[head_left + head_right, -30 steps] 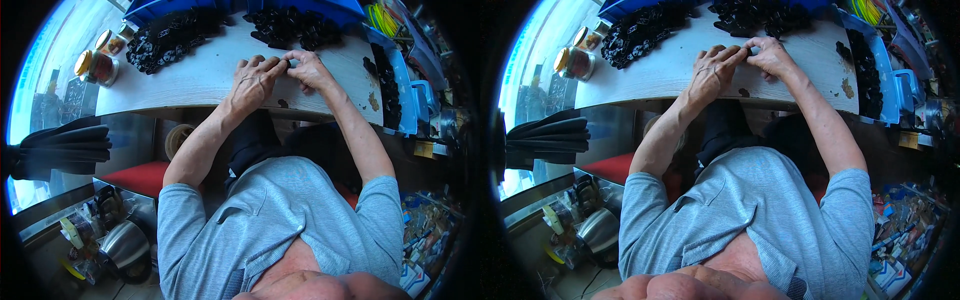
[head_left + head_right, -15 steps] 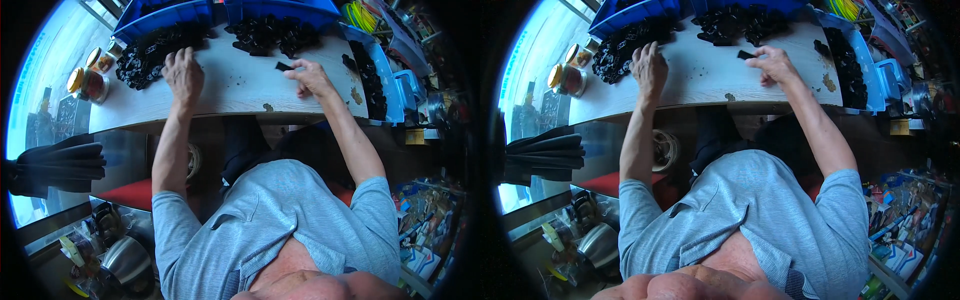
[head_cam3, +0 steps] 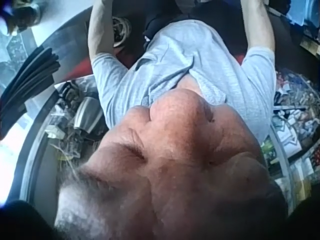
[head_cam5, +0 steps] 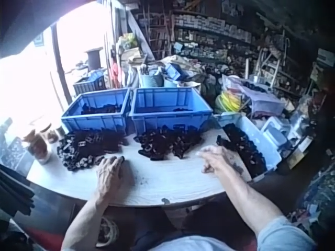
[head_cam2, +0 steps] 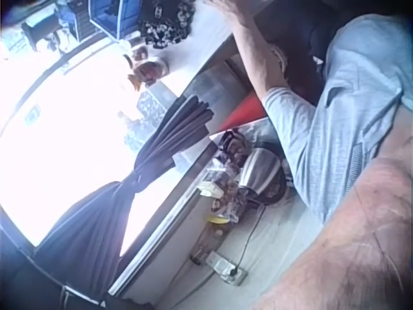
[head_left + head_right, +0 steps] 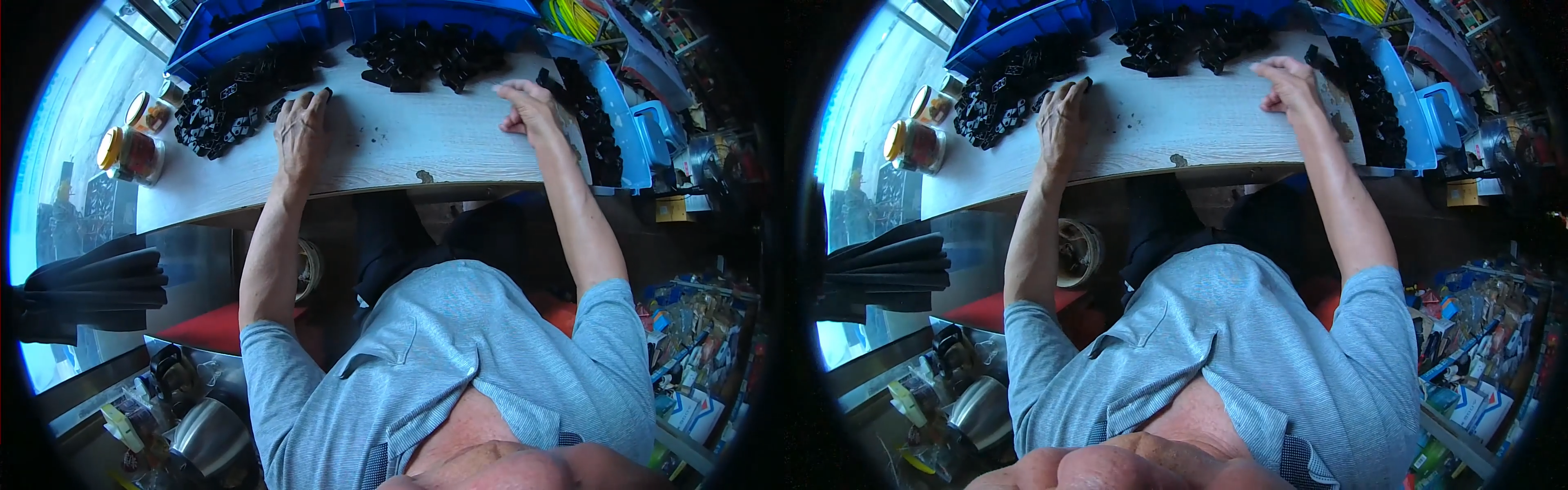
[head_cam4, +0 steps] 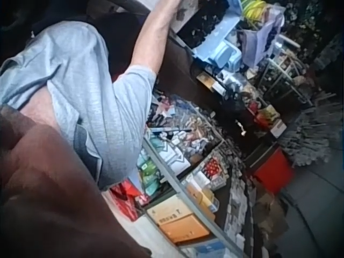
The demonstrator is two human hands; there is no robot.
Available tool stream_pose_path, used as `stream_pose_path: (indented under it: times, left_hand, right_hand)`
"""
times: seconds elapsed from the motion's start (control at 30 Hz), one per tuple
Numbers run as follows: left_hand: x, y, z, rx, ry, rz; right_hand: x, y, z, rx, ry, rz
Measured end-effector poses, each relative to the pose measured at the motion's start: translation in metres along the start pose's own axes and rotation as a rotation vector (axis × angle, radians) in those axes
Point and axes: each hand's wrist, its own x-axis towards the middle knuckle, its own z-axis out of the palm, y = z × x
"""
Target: Assembling small black plastic components by hand at a workbench.
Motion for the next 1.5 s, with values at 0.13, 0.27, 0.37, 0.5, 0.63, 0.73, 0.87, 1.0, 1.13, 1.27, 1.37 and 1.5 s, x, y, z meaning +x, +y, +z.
stream_pose_path:
  times: [0.13,0.27,0.37,0.5,0.63,0.73,0.87,1.0,1.13,1.27,1.37,1.5]
  left_hand:
    - [0.001,0.005,0.002,-0.025,-0.01,0.024]
    - [-0.003,0.031,-0.005,-0.103,-0.014,0.04]
    - [-0.006,0.046,-0.004,-0.234,0.051,0.037]
    - [-0.01,0.071,0.001,-0.515,0.082,-0.106]
    - [-0.009,0.093,-0.001,-0.705,-0.073,-0.291]
    - [-0.011,0.093,0.003,-0.811,-0.023,-0.32]
    - [-0.012,0.093,0.006,-0.851,-0.017,-0.322]
    - [-0.012,0.096,0.004,-0.84,-0.047,-0.324]
    - [-0.014,0.095,0.0,-0.851,-0.062,-0.319]
    - [-0.012,0.096,-0.002,-0.845,-0.037,-0.292]
    - [-0.008,0.096,0.004,-0.712,0.085,-0.13]
    - [0.001,0.103,0.006,-0.585,0.067,-0.019]
  right_hand:
    - [-0.002,-0.006,0.035,-0.082,-0.053,-0.024]
    - [-0.001,-0.008,0.055,-0.237,-0.059,-0.037]
    - [-0.003,-0.012,0.063,-0.352,-0.085,-0.048]
    - [-0.018,-0.011,0.069,-0.317,-0.166,-0.034]
    - [-0.021,-0.008,0.063,-0.211,-0.223,-0.036]
    - [-0.026,-0.009,0.063,-0.17,-0.252,-0.087]
    - [-0.025,-0.019,0.065,-0.259,-0.354,-0.131]
    - [-0.017,-0.015,0.071,-0.374,-0.33,-0.117]
    - [-0.017,-0.011,0.073,-0.444,-0.283,-0.116]
    - [-0.021,-0.014,0.073,-0.436,-0.274,-0.083]
    - [-0.032,-0.019,0.072,-0.412,-0.313,-0.034]
    - [-0.03,-0.013,0.07,-0.337,-0.344,-0.028]
